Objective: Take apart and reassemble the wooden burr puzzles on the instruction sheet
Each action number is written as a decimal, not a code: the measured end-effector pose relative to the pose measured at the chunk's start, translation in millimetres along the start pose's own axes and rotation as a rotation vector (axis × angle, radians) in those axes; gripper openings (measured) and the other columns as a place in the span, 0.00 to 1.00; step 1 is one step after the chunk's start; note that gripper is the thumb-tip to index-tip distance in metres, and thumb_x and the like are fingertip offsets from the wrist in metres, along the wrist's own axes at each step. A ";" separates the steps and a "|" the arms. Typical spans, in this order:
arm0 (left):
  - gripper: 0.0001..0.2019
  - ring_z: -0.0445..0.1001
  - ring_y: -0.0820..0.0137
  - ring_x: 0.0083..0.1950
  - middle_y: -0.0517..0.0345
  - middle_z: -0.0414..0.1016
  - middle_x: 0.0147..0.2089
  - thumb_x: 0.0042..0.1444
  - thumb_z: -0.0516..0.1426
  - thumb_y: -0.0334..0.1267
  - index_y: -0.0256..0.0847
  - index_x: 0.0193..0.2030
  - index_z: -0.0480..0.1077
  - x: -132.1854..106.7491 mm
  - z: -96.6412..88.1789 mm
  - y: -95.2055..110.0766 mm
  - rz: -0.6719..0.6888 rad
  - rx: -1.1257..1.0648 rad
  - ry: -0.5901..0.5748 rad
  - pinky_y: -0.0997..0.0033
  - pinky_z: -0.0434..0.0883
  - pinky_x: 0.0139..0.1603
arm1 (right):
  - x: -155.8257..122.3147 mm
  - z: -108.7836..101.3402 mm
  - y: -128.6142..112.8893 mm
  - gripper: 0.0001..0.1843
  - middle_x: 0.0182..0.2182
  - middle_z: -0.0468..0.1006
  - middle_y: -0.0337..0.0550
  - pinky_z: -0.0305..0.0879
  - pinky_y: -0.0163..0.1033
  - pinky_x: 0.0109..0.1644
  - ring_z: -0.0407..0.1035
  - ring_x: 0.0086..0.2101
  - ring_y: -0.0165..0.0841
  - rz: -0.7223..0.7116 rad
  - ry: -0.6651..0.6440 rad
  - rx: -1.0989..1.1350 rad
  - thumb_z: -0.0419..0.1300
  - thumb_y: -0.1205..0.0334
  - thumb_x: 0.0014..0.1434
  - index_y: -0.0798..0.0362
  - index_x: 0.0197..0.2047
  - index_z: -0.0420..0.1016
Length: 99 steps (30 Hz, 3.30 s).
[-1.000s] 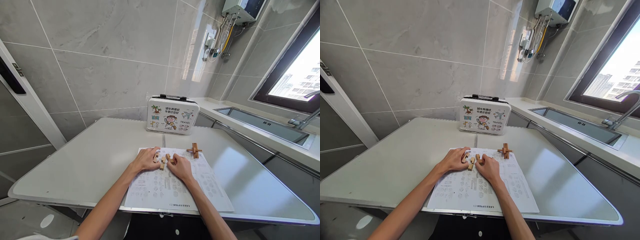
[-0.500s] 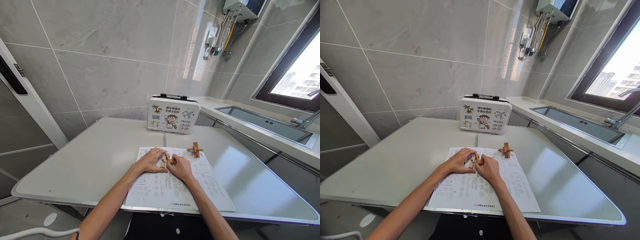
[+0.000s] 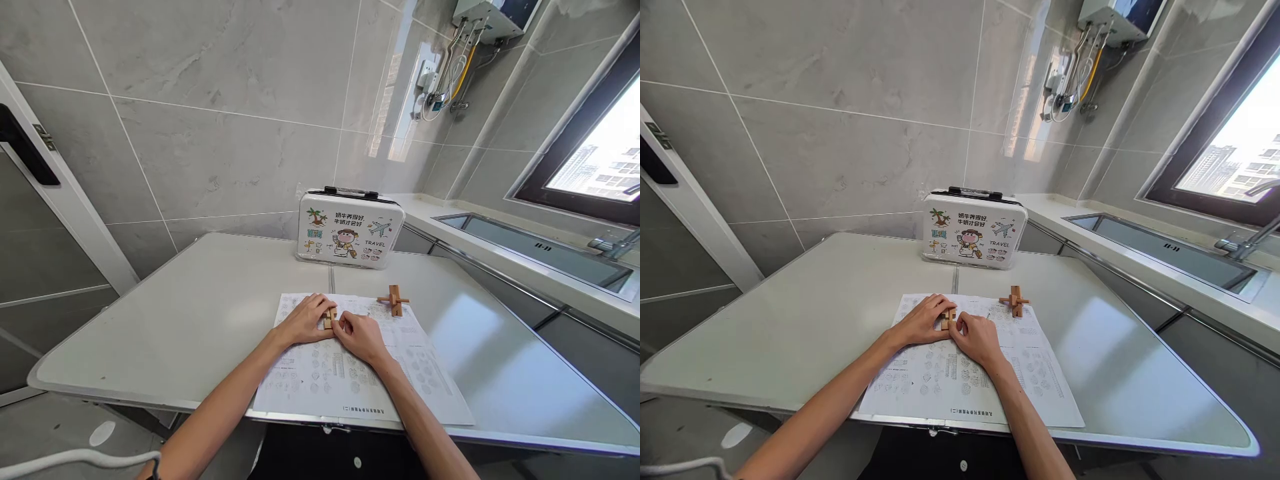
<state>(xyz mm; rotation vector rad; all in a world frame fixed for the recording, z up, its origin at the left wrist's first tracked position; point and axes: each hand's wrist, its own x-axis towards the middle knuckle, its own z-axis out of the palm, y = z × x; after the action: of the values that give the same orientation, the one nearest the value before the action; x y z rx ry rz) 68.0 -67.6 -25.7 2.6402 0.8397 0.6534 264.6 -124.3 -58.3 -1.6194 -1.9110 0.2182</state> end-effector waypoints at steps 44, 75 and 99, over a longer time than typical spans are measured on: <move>0.20 0.57 0.47 0.72 0.40 0.61 0.70 0.63 0.56 0.39 0.42 0.62 0.64 2.0 5.9 -33.3 -0.284 0.353 0.333 0.42 0.63 0.67 | 17.0 -11.6 19.6 0.19 0.27 0.69 0.34 0.53 0.32 0.19 0.58 0.20 0.25 0.514 0.191 1.242 0.64 0.42 0.61 0.49 0.37 0.68; 0.11 0.67 0.53 0.61 0.44 0.69 0.58 0.63 0.55 0.31 0.41 0.51 0.71 -0.2 12.9 -15.5 -0.016 0.216 0.211 0.49 0.70 0.62 | 20.1 -16.3 31.7 0.12 0.36 0.76 0.39 0.57 0.31 0.20 0.60 0.22 0.24 0.616 0.530 1.295 0.63 0.50 0.58 0.48 0.40 0.77; 0.36 0.72 0.57 0.63 0.46 0.71 0.67 0.54 0.69 0.50 0.47 0.68 0.65 12.5 14.3 5.6 -0.318 -0.652 0.188 0.57 0.70 0.63 | 16.5 -9.6 14.3 0.26 0.19 0.64 0.32 0.49 0.35 0.21 0.55 0.19 0.27 0.418 0.053 1.273 0.65 0.41 0.59 0.49 0.25 0.60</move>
<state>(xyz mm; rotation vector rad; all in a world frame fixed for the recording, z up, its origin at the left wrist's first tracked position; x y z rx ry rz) 86.8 -66.4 -31.5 1.8416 0.8832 0.9089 280.8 -108.0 -52.1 -1.0180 -0.9057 1.2403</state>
